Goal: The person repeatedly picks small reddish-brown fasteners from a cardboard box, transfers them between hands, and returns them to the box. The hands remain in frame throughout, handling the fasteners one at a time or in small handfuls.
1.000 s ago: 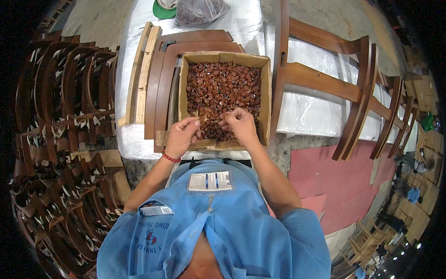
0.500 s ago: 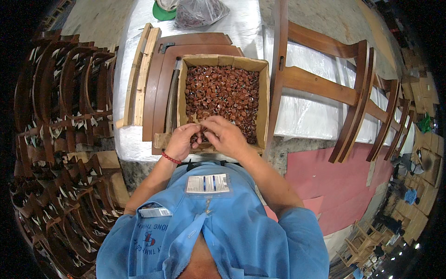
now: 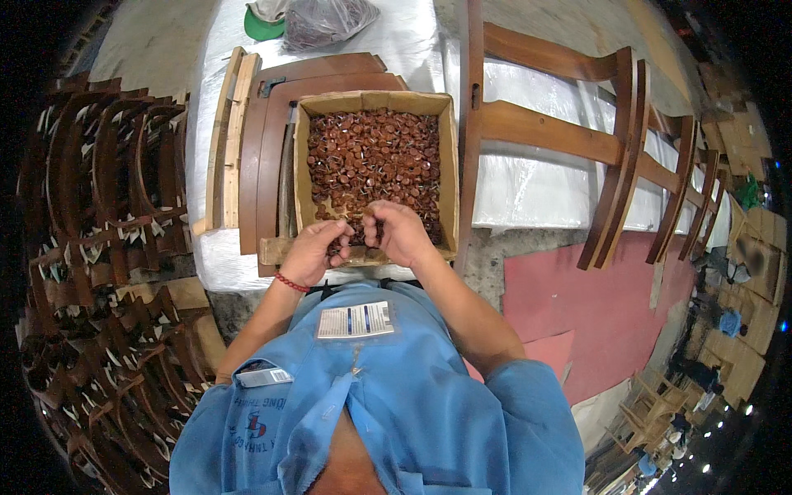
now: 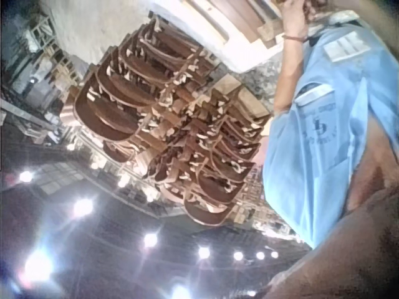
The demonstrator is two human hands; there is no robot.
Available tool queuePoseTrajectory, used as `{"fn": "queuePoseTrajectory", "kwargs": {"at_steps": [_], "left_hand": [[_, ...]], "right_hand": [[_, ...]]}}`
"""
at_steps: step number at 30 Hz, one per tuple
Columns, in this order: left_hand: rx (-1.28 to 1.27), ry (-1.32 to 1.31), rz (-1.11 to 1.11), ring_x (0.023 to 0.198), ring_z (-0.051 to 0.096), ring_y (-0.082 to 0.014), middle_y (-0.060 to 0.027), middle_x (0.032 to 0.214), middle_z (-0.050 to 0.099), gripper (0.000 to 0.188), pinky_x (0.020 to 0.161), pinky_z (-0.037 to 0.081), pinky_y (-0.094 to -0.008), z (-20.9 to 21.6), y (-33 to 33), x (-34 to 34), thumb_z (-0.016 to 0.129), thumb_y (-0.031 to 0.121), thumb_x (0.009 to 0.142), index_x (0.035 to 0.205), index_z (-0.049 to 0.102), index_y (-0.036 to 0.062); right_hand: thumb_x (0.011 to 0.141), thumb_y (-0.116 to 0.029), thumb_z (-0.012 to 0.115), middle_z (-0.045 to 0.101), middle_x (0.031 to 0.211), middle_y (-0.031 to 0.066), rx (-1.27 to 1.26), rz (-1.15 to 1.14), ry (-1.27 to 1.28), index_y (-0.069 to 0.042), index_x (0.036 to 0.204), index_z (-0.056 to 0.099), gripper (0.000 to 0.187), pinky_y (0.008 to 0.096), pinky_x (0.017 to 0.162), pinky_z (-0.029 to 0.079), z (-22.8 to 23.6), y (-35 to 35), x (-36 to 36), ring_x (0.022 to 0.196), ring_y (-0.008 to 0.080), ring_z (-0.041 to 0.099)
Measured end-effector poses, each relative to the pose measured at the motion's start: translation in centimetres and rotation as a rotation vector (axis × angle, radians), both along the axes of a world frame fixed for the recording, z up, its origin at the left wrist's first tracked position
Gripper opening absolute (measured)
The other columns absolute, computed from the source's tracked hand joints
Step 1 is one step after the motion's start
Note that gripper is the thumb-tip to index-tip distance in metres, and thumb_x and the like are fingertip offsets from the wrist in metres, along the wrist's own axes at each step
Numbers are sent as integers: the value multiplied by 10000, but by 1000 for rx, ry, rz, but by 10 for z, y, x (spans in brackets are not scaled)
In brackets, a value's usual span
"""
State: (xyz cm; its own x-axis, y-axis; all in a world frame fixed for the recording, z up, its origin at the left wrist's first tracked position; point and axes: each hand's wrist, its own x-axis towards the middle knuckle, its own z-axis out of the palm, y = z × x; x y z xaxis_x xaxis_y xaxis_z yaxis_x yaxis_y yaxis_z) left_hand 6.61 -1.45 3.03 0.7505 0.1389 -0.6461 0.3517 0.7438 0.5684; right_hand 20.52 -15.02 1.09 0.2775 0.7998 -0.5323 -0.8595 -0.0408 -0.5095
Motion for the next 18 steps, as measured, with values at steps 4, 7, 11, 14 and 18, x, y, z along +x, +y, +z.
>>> {"fn": "queuePoseTrajectory", "kwargs": {"at_steps": [4, 7, 11, 14, 18], "left_hand": [[-94, 9, 104, 615, 528, -103, -6, 725, 556, 243, 489, 363, -224, -6, 5, -8, 588, 269, 938, 910, 622, 30], [-222, 57, 178, 745, 617, -159, -40, 835, 615, 286, 591, 485, -250, -12, 12, -16, 540, 294, 962, 1012, 606, 21], [-306, -39, 308, 1035, 601, -263, -141, 1104, 611, 465, 850, 517, -350, -15, 12, -21, 432, 399, 988, 1183, 539, -10], [-385, -137, 348, 1192, 513, -317, -196, 1268, 535, 597, 1004, 438, -429, -15, 13, -23, 366, 479, 986, 1277, 469, -32], [-437, -214, 401, 1264, 438, -348, -219, 1357, 455, 695, 1073, 355, -473, -15, 10, -21, 339, 540, 970, 1336, 402, -48]], "right_hand": [[918, -209, 520, 457, 763, -10, 233, -210, 365, -115, 865, 539, 109, 283, 629, 388, -4, -5, 6, 692, 139, 456], [919, -206, 502, 428, 749, -11, 325, -272, 415, -118, 832, 522, 125, 282, 637, 379, 0, -8, 11, 691, 144, 433], [914, -203, 493, 427, 750, -13, 328, -331, 403, -123, 828, 519, 121, 285, 635, 375, 1, -12, 16, 687, 148, 427], [913, -206, 484, 426, 746, -13, 253, -342, 374, -125, 827, 519, 123, 283, 633, 371, -2, -14, 18, 683, 148, 425], [908, -209, 463, 456, 737, 6, 71, -251, 340, -115, 847, 510, 122, 300, 628, 382, -5, -11, 11, 670, 157, 434]]}}
